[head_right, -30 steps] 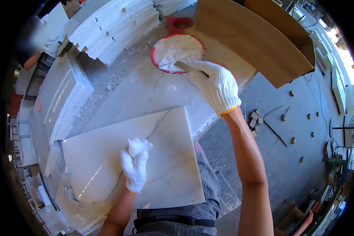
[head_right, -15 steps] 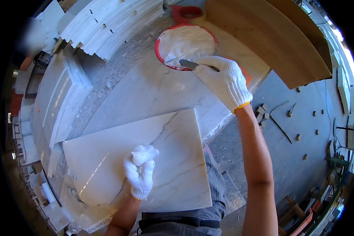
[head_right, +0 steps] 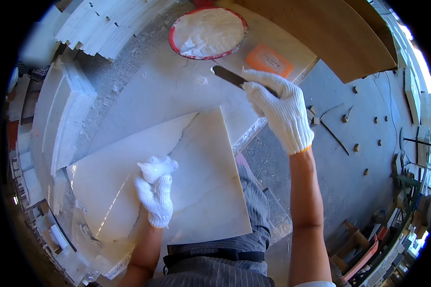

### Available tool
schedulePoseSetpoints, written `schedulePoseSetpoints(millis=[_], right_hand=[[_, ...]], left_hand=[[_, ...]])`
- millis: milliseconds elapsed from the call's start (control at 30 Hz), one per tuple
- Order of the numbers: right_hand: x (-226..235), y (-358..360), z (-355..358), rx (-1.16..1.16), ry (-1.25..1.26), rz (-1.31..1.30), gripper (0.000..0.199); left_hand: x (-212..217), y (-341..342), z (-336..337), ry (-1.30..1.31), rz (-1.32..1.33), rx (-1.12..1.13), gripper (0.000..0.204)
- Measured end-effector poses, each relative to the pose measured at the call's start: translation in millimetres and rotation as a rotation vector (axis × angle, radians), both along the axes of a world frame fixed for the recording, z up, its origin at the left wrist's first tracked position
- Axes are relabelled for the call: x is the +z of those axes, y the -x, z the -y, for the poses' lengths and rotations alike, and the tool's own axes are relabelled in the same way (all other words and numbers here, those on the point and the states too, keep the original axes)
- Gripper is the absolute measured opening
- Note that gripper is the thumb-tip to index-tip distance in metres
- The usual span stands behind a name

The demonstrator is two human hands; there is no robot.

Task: The person scrapes a white stone slab with a metal scraper and wipes it with a white cloth. The person repeatedly scrapes and wipes the surface to remove residue.

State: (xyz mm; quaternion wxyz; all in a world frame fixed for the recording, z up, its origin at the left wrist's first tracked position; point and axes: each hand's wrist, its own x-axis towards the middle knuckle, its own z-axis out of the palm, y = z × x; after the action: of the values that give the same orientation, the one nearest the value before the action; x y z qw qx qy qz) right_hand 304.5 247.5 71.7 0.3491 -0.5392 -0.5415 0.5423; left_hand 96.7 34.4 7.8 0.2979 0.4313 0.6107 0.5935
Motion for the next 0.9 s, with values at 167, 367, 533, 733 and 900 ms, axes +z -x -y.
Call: schedulePoseSetpoints(millis=[167, 367, 533, 733, 900], right_hand=[[-26.6, -32.3, 76.3, -0.042, 0.025, 0.052, 0.027], [-41.8, -29.5, 126.1, -0.15, 0.145, 0.092, 0.028], [-52.8, -21.4, 128.3, -0.202, -0.058, 0.142, 0.026], [-62.3, -20.1, 123.0, -0.068, -0.458, 0.402, 0.025], [-51.9, -22.6, 124.0, -0.247, -0.085, 0.102, 0.034]], left_hand=[[-0.4, -0.4, -3.1, -0.061, 0.001, -0.005, 0.041], [-0.2, -1.5, -0.7, 0.0, -0.009, 0.005, 0.038], [1.9, -2.8, -0.3, 0.023, 0.022, 0.016, 0.038], [-2.2, -1.3, 1.2, 0.044, -0.036, 0.057, 0.039], [3.9, -4.3, -4.1, 0.007, 0.067, 0.004, 0.038]])
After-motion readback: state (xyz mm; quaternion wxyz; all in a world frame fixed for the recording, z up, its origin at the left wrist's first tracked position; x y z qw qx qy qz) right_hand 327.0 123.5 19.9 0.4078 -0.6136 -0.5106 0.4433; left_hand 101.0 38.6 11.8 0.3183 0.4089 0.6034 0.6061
